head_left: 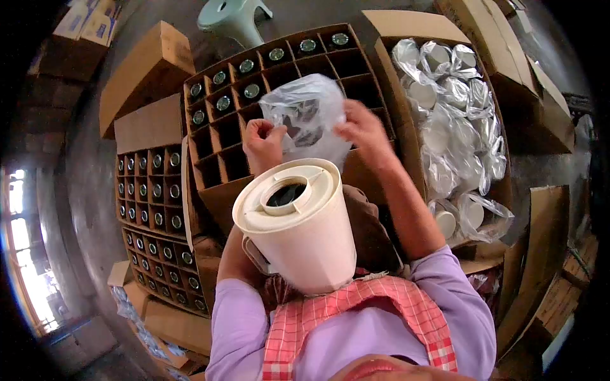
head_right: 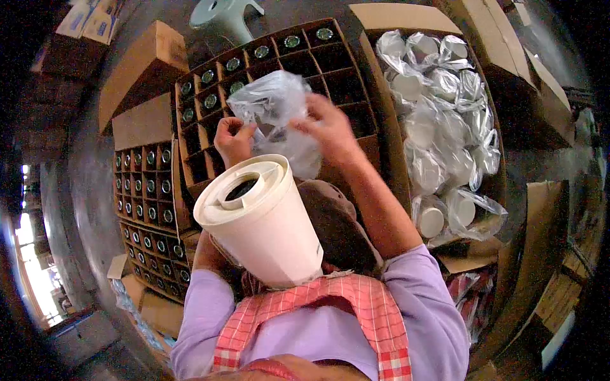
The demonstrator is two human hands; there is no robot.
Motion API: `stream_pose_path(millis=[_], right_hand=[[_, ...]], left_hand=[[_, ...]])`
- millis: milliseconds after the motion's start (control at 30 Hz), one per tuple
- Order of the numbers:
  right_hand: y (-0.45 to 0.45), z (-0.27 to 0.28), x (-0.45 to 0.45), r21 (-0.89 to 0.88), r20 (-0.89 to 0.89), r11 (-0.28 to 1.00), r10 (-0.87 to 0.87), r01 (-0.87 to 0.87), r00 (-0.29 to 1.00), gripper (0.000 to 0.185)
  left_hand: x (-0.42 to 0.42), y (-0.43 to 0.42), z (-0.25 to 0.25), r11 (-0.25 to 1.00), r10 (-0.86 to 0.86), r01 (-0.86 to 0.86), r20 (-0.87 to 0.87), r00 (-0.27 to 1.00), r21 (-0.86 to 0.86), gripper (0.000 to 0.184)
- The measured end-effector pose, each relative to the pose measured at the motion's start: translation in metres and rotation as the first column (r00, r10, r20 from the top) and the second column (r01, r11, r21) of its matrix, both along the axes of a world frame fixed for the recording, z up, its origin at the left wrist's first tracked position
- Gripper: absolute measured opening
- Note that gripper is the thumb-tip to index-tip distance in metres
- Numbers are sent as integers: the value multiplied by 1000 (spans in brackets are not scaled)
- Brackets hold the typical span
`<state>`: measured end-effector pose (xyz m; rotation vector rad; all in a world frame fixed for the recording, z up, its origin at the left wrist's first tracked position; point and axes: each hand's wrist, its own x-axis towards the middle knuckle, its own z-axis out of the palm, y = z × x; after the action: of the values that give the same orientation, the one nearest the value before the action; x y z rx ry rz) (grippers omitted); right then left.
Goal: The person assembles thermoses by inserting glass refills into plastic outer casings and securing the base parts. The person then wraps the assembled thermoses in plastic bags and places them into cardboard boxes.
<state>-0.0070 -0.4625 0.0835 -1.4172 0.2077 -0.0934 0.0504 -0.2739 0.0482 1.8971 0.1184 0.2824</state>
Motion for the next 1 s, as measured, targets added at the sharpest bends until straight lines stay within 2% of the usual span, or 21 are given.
stream_pose_path(millis=[67,100,133,167,200,233,267,300,367,400,467,500,533,567,633,700,767,800,833,900,1000], right_hand=[[17,10,-4,-217,-24,974,57,-61,998,30],[14,2,-4,-88,-49,996,20,-24,999,28],[8,-12,-1,44,-76,999,-12,15,997,26],[2,-23,1,175,-103,983,-36,54,994,24],[-3,-17,-2,359,-159,929,-36,92,987,21],[-6,-19,-8,671,-50,741,11,25,999,30],[-3,-12,-16,760,-87,646,-10,72,996,27],[0,-3,-24,833,-126,539,-27,121,992,25],[1,4,-37,763,-78,643,-16,70,997,24],[1,7,-45,722,-59,691,-5,46,998,24],[-2,23,-70,610,200,757,136,-232,970,22],[-7,27,-79,525,323,772,208,-357,923,22],[-15,25,-84,291,386,795,411,-532,826,21],[-16,27,-91,243,466,730,490,-639,737,17],[-17,25,-119,-87,270,773,626,-629,732,15],[-13,5,-151,-163,172,648,761,-744,626,14],[-15,25,-173,-409,-120,354,893,-841,434,15],[-17,56,-175,-595,-227,206,884,-777,408,12],[-13,67,-178,-666,-107,322,852,-673,513,9],[6,105,-168,-806,288,524,753,-276,592,16],[83,127,-147,-853,519,498,841,154,152,13]], left_hand=[[-12,-7,11,995,-77,84,133,988,-49,31],[-19,-7,16,990,-105,121,199,974,-67,38],[-27,5,23,985,-133,117,132,982,123,45],[-29,16,27,983,-142,140,8,990,121,45],[-32,30,28,980,-148,162,-120,982,116,46],[-33,43,26,977,-155,185,-247,957,106,46],[-29,61,-11,976,-207,181,-260,943,-119,38],[-40,60,15,964,-204,115,-383,901,-241,24],[-57,77,26,881,-108,-47,-296,949,-471,18],[-72,80,48,994,-72,79,84,994,-75,15],[-103,96,83,978,-203,200,422,883,52,12],[-118,105,89,902,-220,349,425,878,-254,12],[-135,109,90,943,-264,328,484,835,-51,11],[-153,112,90,945,-326,293,527,785,148,9],[-181,126,82,918,-332,198,390,859,344,8],[-214,140,70,770,-509,441,28,860,462,10],[-253,148,28,748,-664,664,-9,748,-9,15],[-264,151,29,612,-777,778,-74,625,145,14],[-268,145,38,449,-850,846,-155,504,289,14],[-260,127,48,291,-949,926,-50,311,239,17],[-257,86,104,231,-969,964,-57,240,133,21]])
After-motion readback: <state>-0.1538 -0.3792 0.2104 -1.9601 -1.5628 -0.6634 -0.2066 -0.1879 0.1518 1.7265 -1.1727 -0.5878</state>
